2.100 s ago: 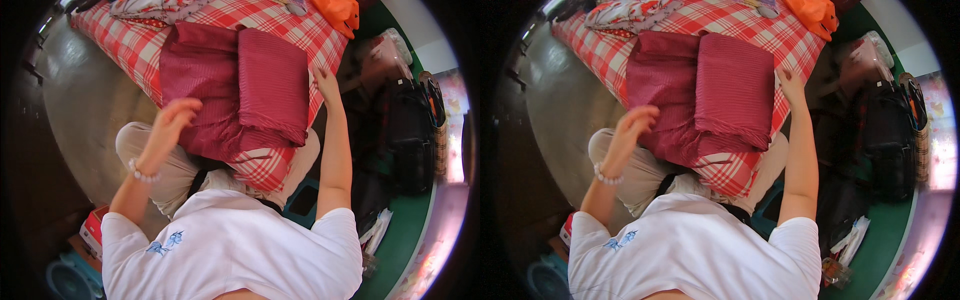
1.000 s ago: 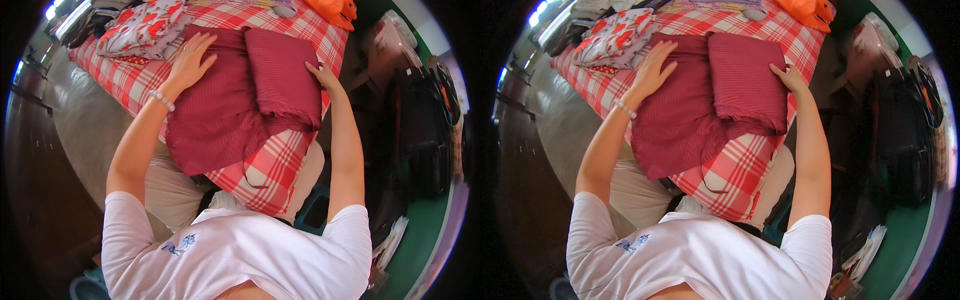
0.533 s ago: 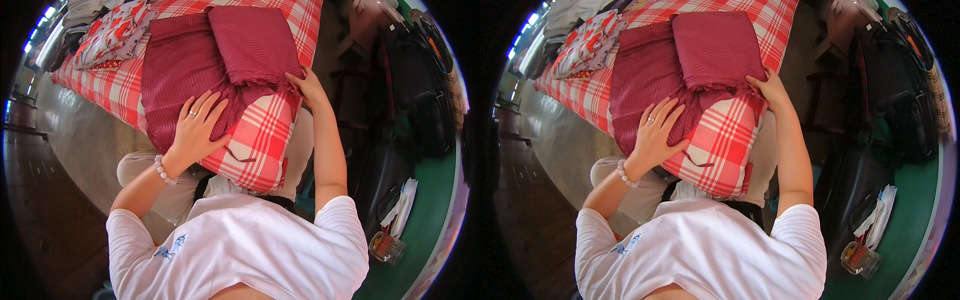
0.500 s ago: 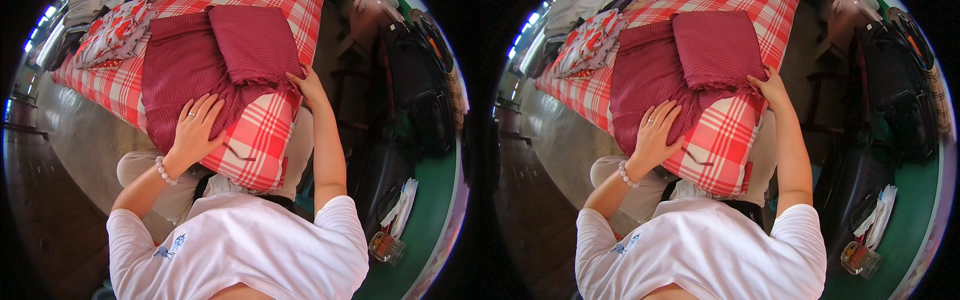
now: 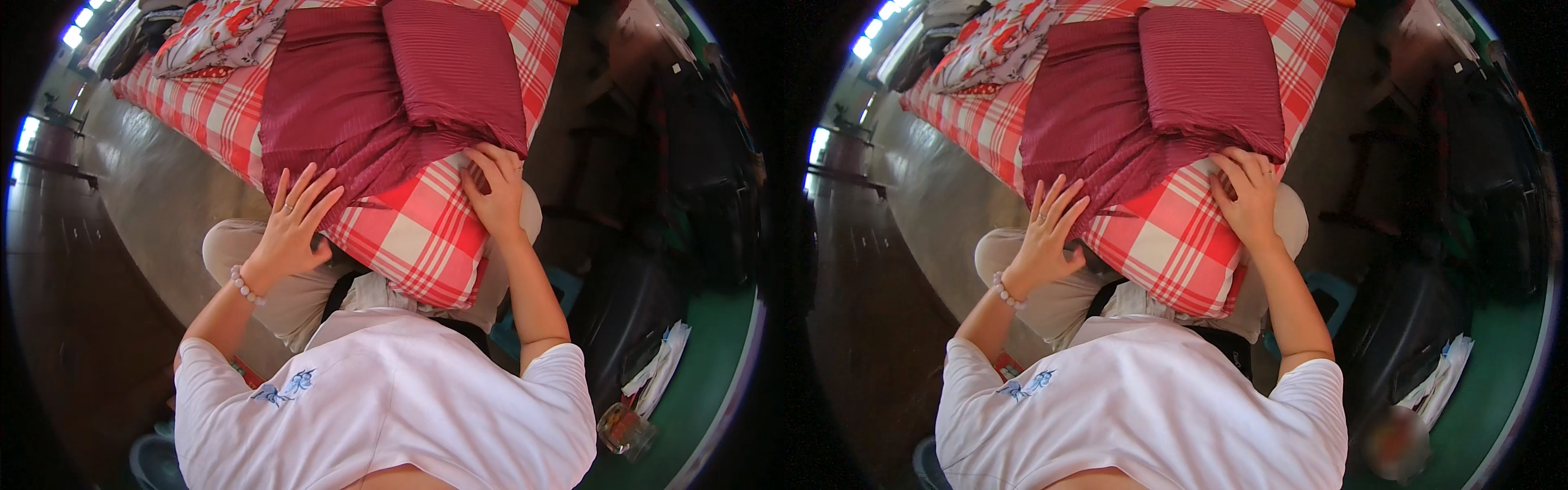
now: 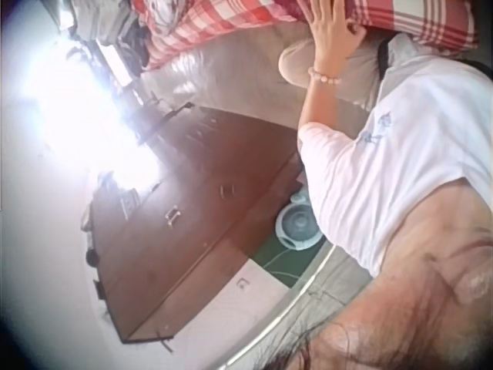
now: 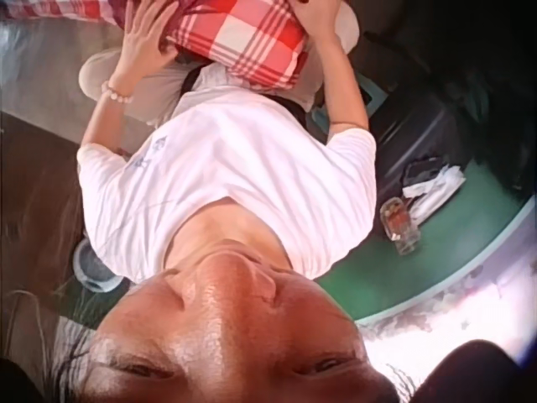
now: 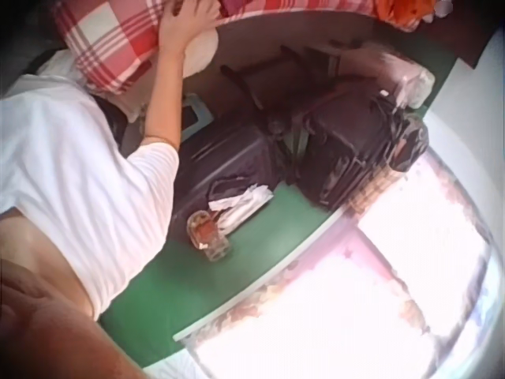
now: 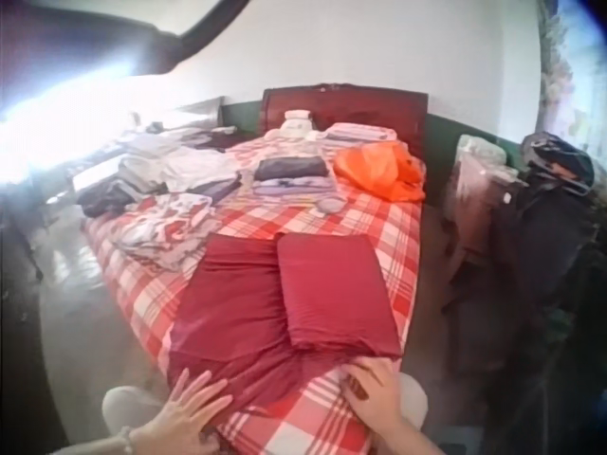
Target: The person folds a maroon shirt, a pair of dark shorts, and a floral patterned shirt on a bed with a red and white checkered sheet. The person smooths and aligns each item before folding it into a compact stack.
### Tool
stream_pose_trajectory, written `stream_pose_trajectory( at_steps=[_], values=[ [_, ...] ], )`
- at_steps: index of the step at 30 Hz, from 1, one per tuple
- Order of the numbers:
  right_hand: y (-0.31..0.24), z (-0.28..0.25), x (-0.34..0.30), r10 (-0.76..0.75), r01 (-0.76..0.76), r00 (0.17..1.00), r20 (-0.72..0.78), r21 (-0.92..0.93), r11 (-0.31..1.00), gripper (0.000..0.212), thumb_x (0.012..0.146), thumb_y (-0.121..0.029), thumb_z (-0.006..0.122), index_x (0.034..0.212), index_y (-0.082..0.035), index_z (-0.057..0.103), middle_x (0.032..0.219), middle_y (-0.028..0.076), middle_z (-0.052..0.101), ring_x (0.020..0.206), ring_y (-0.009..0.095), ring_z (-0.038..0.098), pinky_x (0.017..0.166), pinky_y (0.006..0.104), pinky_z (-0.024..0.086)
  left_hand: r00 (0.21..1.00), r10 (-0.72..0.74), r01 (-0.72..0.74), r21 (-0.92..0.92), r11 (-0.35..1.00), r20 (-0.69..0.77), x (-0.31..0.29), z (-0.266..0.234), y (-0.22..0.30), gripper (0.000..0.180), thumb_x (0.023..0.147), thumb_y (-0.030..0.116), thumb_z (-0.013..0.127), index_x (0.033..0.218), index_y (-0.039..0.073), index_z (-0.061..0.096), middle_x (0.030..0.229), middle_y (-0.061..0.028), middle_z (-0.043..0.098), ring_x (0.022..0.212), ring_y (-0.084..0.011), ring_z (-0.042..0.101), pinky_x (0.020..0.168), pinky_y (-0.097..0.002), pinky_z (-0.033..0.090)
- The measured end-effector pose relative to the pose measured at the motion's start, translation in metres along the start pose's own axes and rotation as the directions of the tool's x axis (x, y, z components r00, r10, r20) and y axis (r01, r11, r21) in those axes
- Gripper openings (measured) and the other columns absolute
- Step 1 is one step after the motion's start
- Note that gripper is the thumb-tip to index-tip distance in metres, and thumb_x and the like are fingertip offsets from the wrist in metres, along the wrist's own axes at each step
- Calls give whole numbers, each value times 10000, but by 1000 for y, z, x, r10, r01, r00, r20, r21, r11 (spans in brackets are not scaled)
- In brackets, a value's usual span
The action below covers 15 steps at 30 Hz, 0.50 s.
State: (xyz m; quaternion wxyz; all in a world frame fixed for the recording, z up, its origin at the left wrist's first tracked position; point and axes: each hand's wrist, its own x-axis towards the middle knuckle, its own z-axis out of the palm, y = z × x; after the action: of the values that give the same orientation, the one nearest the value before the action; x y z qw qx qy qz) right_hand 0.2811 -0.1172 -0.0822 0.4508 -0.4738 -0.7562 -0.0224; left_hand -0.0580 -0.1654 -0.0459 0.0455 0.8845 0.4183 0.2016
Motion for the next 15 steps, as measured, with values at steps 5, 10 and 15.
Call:
stream_pose_trajectory(
  at_steps=[5,10,15],
  values=[
    [2,15,7,1,-3,999,-36,-73,997,435,718,-52,757,1140,-97,662,1155,52,618,1102,255,550,911,356,404,985,11,1,67,998,-171,-11,10,-25,716,597,27,668,1301,109,567,1458,-90,445,1398,-304,362,1170,-545,204],
    [0,17,9,162,-162,987,7,119,980,361,778,-55,739,1132,-63,668,1078,110,660,1020,305,609,912,381,457,965,15,-48,-120,992,-260,11,2,-40,502,617,-71,581,1096,48,675,1205,-126,636,1214,-296,563,1049,-426,407],
    [8,18,7,24,-28,999,41,110,994,263,800,-52,721,1060,-25,693,1055,146,678,983,321,641,880,387,489,901,-312,148,-464,874,-301,24,5,-71,445,670,-170,502,1077,-45,635,954,-168,689,941,-260,687,826,-294,509]
  ],
)
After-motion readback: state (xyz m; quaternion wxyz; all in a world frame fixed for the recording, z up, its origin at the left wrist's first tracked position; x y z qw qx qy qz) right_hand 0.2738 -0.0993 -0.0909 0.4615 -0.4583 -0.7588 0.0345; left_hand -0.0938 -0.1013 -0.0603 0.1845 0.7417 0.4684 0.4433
